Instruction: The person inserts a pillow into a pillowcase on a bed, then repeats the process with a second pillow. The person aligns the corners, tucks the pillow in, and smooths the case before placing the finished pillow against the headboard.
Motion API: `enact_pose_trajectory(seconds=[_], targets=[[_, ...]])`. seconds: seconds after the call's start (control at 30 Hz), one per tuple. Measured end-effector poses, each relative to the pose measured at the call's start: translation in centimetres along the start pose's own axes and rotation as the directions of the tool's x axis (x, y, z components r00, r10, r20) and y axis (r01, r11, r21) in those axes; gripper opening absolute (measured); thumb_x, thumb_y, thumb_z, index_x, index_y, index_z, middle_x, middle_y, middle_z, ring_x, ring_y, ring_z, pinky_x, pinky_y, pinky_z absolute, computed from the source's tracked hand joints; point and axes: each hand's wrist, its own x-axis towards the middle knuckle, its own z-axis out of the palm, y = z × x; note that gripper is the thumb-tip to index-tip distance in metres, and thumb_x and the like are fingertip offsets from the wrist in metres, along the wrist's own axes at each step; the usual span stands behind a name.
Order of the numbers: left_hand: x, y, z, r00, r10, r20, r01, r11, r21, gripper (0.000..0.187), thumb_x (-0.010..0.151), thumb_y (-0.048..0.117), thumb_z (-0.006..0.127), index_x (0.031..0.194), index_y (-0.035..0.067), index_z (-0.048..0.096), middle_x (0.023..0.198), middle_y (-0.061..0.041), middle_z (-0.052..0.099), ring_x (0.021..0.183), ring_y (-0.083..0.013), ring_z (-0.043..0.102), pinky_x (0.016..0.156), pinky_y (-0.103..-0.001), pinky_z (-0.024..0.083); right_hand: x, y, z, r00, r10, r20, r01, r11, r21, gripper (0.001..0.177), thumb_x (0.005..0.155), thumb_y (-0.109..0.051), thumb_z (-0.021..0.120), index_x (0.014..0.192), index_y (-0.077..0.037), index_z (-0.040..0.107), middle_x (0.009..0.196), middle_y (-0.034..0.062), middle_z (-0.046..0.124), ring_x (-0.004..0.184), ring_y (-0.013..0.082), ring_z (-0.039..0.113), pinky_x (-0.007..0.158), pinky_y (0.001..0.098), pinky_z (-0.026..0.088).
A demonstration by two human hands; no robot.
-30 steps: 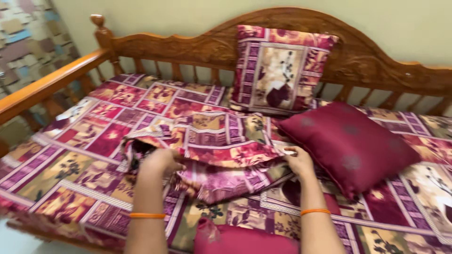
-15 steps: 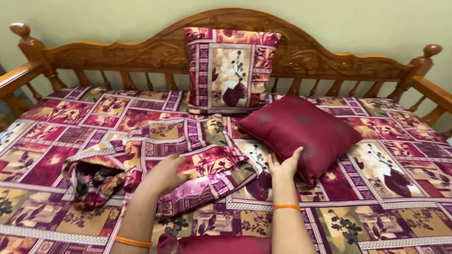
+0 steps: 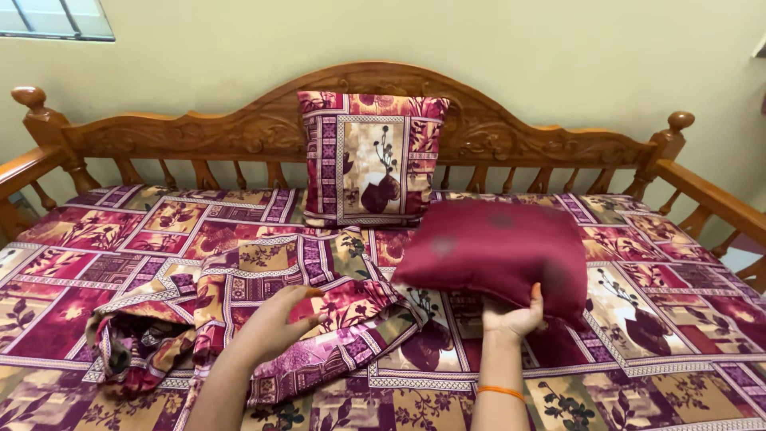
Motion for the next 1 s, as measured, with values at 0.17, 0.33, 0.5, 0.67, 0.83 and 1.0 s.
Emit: enact_pose_trajectory(seconds=[0.17,0.33,0.5,0.67,0.83,1.0], targets=[[1.8,-2.0,1.7,0.996,-0.022,-0.09,-0.021,0.892,-0.453,0.068,0.09,0.038,0.069,0.147,0.012,0.044,0.144,-0.012,0.059,0.128,-0.0225,0.062,0.107,-0.037,0.049,-0.6,1.1,2.8,0.987,0.109,0.12,-0.116,0.992,0.051,0.063,0.089,-0.045,0.058,0.146,-0.017,0.056,0.15,0.0069,0.058,0.138,0.0349,0.053,0.115,0.0601,0.04],[3.3,-5.8,2.1,0.946,-0.122,-0.3,-0.195,0.523,-0.829,0.079,0.09,0.04,0.066,0.155,0.018,0.027,0.142,-0.014,0.057,0.127,-0.0232,0.06,0.106,-0.038,0.047,0.7,5.6,1.7,0.959,0.143,0.245,-0.127,0.989,-0.079,0.054,0.101,-0.04,0.048,0.143,-0.006,0.058,0.147,0.0141,0.059,0.134,0.0334,0.056,0.116,0.0508,0.043],[1.7,-7.7,0.7,0.87,-0.223,-0.44,-0.376,0.275,-0.885,0.074,0.086,0.036,0.077,0.145,0.002,0.047,0.139,-0.016,0.059,0.125,-0.0266,0.06,0.107,-0.042,0.049,0.6,9.5,0.4,0.924,0.219,0.313,-0.17,0.969,-0.177,0.049,0.109,-0.034,0.042,0.144,-0.001,0.054,0.148,0.0167,0.057,0.135,0.0319,0.055,0.118,0.0464,0.042],[0.8,-7.3,-1.5,0.903,-0.321,-0.285,-0.216,0.235,-0.948,0.051,0.101,0.039,0.059,0.135,0.002,0.061,0.13,-0.014,0.068,0.12,-0.0245,0.065,0.107,-0.037,0.049,0.2,8.1,1.5,0.909,0.278,0.312,-0.218,0.952,-0.215,0.055,0.106,-0.038,0.038,0.146,-0.003,0.054,0.149,0.0158,0.056,0.136,0.032,0.054,0.118,0.0459,0.04],[0.6,-6.8,-1.6,0.911,-0.132,-0.391,-0.361,0.202,-0.91,0.037,0.1,0.023,0.056,0.133,0.009,0.068,0.126,-0.008,0.071,0.116,-0.0192,0.065,0.107,-0.034,0.047,0.6,6.8,1.2,0.901,0.242,0.36,-0.188,0.966,-0.179,0.056,0.108,-0.036,0.037,0.149,-0.002,0.05,0.153,0.0166,0.053,0.14,0.0316,0.052,0.121,0.0461,0.038],[0.6,-7.0,-1.7,0.923,-0.144,-0.356,-0.325,0.202,-0.924,0.036,0.099,0.018,0.058,0.132,0.007,0.067,0.12,-0.008,0.074,0.11,-0.0177,0.068,0.101,-0.033,0.052,0.5,6.4,1.8,0.891,0.204,0.406,-0.128,0.97,-0.207,0.056,0.11,-0.037,0.035,0.151,-0.001,0.046,0.154,0.0174,0.051,0.142,0.0323,0.049,0.122,0.0468,0.037]])
